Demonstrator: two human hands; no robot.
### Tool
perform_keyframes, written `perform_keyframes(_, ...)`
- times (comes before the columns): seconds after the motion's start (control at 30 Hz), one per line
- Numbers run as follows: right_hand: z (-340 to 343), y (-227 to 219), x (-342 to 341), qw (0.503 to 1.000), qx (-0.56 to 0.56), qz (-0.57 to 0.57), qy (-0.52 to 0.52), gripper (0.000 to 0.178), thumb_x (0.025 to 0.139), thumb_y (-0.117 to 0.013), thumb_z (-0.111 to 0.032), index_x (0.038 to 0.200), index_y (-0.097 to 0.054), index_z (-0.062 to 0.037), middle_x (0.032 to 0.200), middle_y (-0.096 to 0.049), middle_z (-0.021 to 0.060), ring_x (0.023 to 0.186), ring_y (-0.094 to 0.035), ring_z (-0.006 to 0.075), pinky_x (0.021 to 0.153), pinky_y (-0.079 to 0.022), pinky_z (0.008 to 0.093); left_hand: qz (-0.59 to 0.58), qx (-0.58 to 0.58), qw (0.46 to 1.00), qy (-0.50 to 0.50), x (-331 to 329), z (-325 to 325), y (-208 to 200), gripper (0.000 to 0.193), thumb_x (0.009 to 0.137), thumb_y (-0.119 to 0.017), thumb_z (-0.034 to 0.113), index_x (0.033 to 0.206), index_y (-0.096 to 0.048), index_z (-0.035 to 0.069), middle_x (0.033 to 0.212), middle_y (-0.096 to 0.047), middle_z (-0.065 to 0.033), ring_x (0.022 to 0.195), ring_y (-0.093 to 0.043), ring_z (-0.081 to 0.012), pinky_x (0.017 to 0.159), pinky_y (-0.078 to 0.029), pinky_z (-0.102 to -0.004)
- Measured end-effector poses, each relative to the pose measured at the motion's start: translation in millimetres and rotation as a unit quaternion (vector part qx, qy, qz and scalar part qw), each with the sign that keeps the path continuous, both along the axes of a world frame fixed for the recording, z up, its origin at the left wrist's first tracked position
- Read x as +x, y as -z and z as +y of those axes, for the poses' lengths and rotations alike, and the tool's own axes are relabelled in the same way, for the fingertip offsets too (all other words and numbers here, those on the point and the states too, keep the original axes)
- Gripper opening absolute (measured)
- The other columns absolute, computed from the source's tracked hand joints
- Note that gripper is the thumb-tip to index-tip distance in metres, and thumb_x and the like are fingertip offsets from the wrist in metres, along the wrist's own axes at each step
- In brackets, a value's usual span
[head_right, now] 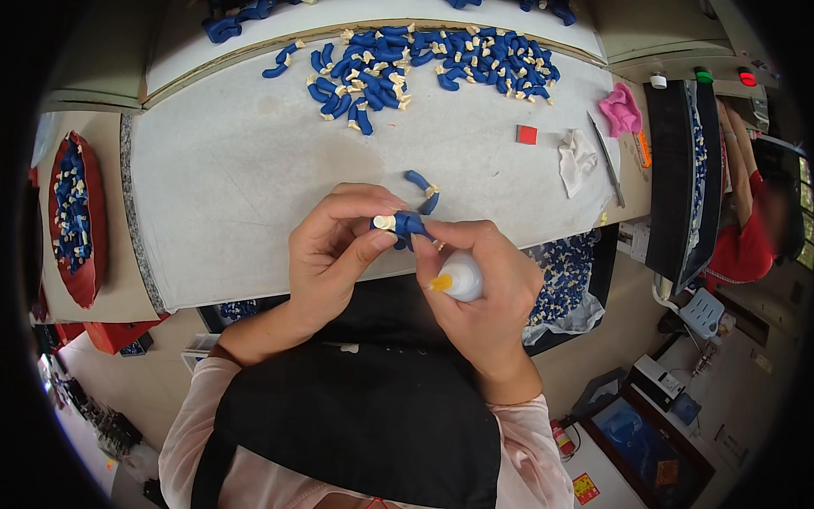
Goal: The person applies glue from a glue bottle to small plastic toy parts and assembles them by hand to create toy figurines.
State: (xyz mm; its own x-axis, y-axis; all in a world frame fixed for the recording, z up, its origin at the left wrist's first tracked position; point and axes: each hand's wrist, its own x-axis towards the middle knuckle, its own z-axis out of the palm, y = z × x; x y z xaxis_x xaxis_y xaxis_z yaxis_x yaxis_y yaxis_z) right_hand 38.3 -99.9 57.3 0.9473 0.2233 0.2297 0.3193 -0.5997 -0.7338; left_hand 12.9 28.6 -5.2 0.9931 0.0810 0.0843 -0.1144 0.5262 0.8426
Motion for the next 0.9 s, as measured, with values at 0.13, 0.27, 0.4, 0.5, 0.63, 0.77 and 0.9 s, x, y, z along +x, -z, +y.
perform_keyframes(0.13, 2.8, -3.6, -1.7, 0.999, -0.003, 0.045, 0.011, 0.014, 0.066, -0.065, 0.005, 0.078, -0.06, 0.0011, 0.061, -0.056, 0.0014, 0.051, -0.046, 0.0025, 0.046, -0.032, 0.0147, 0.008, -0.007, 1.0, -0.007, -0.7, -0.1, -1.3, 0.023, 0.078, -0.053, -0.006, 0.1, -0.053, -0.001, 0.102, -0.049, -0.0098, 0.096, -0.051, -0.0161, 0.081, -0.045, -0.0267)
perform_keyframes(0.27, 1.0, -4.8, -0.6, 0.999, -0.005, 0.034, -0.01, 0.018, 0.065, -0.064, 0.007, 0.08, -0.06, 0.0012, 0.063, -0.056, 0.0029, 0.051, -0.046, 0.0037, 0.046, -0.032, 0.0157, 0.019, -0.001, 1.0, -0.003, -0.5, -0.5, -2.0, 0.022, 0.078, -0.053, -0.005, 0.1, -0.053, -0.002, 0.1, -0.05, -0.0092, 0.092, -0.052, -0.0157, 0.079, -0.046, -0.0262)
perform_keyframes(0.4, 2.3, -3.5, -0.8, 0.998, -0.043, -0.011, -0.038, 0.017, 0.064, -0.064, 0.008, 0.08, -0.059, 0.0017, 0.065, -0.056, 0.006, 0.052, -0.049, 0.0077, 0.047, -0.035, 0.0177, 0.04, 0.022, 0.999, -0.008, -2.0, 1.1, -3.8, 0.022, 0.078, -0.055, -0.003, 0.1, -0.055, -0.001, 0.097, -0.052, -0.0083, 0.087, -0.054, -0.0144, 0.075, -0.047, -0.0244)
perform_keyframes(0.5, 2.9, -2.1, -0.5, 0.995, -0.064, -0.06, -0.054, 0.017, 0.064, -0.064, 0.008, 0.079, -0.058, 0.0021, 0.066, -0.057, 0.0091, 0.054, -0.053, 0.0129, 0.049, -0.039, 0.0202, 0.032, 0.048, 0.998, -0.029, -2.3, 0.4, -3.2, 0.021, 0.076, -0.057, -0.002, 0.096, -0.058, 0.001, 0.094, -0.055, -0.0088, 0.084, -0.056, -0.0157, 0.07, -0.046, -0.0243)
perform_keyframes(0.63, 3.2, -1.0, -1.1, 0.992, -0.073, -0.071, -0.073, 0.017, 0.064, -0.064, 0.008, 0.079, -0.057, 0.0024, 0.067, -0.057, 0.0106, 0.055, -0.054, 0.0154, 0.051, -0.04, 0.0213, -0.009, 0.124, 0.989, -0.075, -2.2, 0.7, -1.7, 0.02, 0.074, -0.059, -0.002, 0.093, -0.06, 0.002, 0.09, -0.058, -0.0096, 0.082, -0.057, -0.0182, 0.067, -0.045, -0.0253)
perform_keyframes(0.77, 0.8, 1.8, -0.5, 0.994, -0.049, -0.059, -0.081, 0.024, 0.061, -0.065, 0.007, 0.082, -0.056, 0.0008, 0.066, -0.055, 0.0108, 0.055, -0.054, 0.023, 0.049, -0.042, 0.0272, -0.028, 0.156, 0.983, -0.093, -2.5, 0.4, -2.0, 0.021, 0.073, -0.059, -0.001, 0.093, -0.06, 0.002, 0.088, -0.059, -0.01, 0.08, -0.057, -0.0195, 0.066, -0.045, -0.0258)
perform_keyframes(0.9, -2.8, 1.0, 1.5, 0.996, -0.042, -0.009, -0.08, 0.022, 0.062, -0.065, 0.007, 0.081, -0.056, 0.0006, 0.067, -0.055, 0.011, 0.054, -0.054, 0.0216, 0.049, -0.042, 0.0265, 0.004, 0.16, 0.983, -0.085, -3.4, -0.9, -4.3, 0.021, 0.074, -0.058, -0.001, 0.095, -0.059, 0.002, 0.088, -0.059, -0.0104, 0.075, -0.058, -0.0187, 0.064, -0.045, -0.0251)
